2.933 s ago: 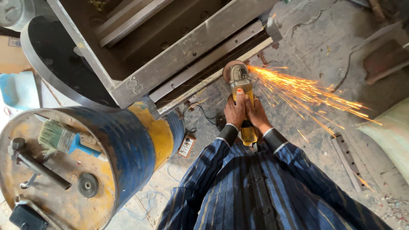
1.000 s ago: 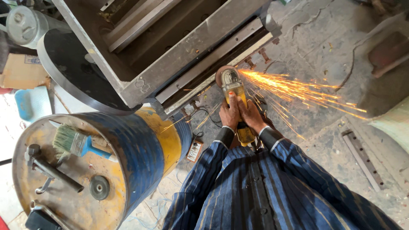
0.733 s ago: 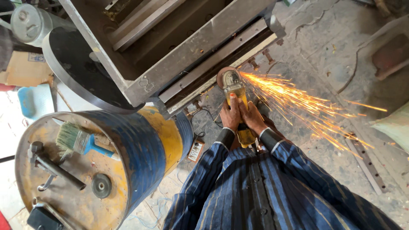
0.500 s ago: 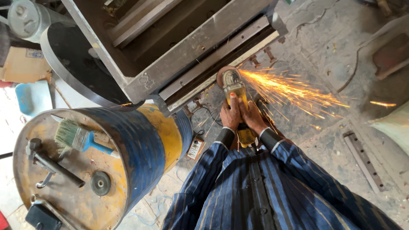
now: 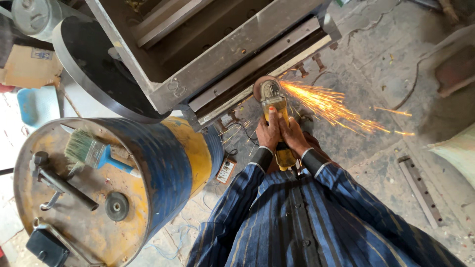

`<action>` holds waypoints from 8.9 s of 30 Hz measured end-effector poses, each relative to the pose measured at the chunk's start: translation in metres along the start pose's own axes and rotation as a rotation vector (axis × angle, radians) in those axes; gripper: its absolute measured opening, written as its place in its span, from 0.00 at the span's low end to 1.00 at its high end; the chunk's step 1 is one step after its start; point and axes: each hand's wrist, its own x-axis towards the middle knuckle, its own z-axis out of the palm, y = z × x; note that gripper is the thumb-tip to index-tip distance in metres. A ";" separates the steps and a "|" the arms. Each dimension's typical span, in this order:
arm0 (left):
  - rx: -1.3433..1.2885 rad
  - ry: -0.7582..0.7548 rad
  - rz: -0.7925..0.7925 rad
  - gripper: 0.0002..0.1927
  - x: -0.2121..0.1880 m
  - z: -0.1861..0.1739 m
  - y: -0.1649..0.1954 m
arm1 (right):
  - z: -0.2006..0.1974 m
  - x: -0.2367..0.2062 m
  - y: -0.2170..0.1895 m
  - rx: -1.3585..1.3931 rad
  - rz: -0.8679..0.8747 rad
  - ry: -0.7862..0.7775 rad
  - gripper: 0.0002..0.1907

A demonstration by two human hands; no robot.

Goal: The person holds an angle grinder with both hands and grinds the edge of a long metal bar mounted on a machine, producing sparks. They then set the grinder on a drum, reposition the bar, and use a hand tool to scrape and adjust components inside the machine housing.

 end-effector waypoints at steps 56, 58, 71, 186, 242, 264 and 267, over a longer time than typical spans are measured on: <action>-0.095 0.030 -0.012 0.35 -0.015 -0.062 -0.023 | 0.059 -0.024 -0.005 -0.093 0.020 0.022 0.37; -0.117 0.030 -0.013 0.34 -0.016 -0.064 -0.025 | 0.062 -0.025 -0.005 -0.008 -0.013 0.004 0.36; -0.117 0.048 0.013 0.33 -0.017 -0.073 -0.027 | 0.069 -0.026 -0.007 -0.143 -0.046 0.015 0.37; -0.649 -0.308 -0.087 0.30 -0.062 -0.072 -0.059 | 0.010 -0.029 -0.020 0.148 -0.019 -0.146 0.30; -0.555 0.170 -0.057 0.34 -0.001 0.108 0.057 | -0.121 0.052 -0.019 0.011 0.036 -0.277 0.32; -0.991 0.019 -0.123 0.29 -0.011 0.013 0.037 | -0.038 0.021 -0.043 -0.109 -0.071 -0.346 0.27; -0.570 0.199 -0.151 0.26 -0.024 -0.030 0.038 | -0.009 0.007 -0.055 -0.479 -0.378 -0.250 0.25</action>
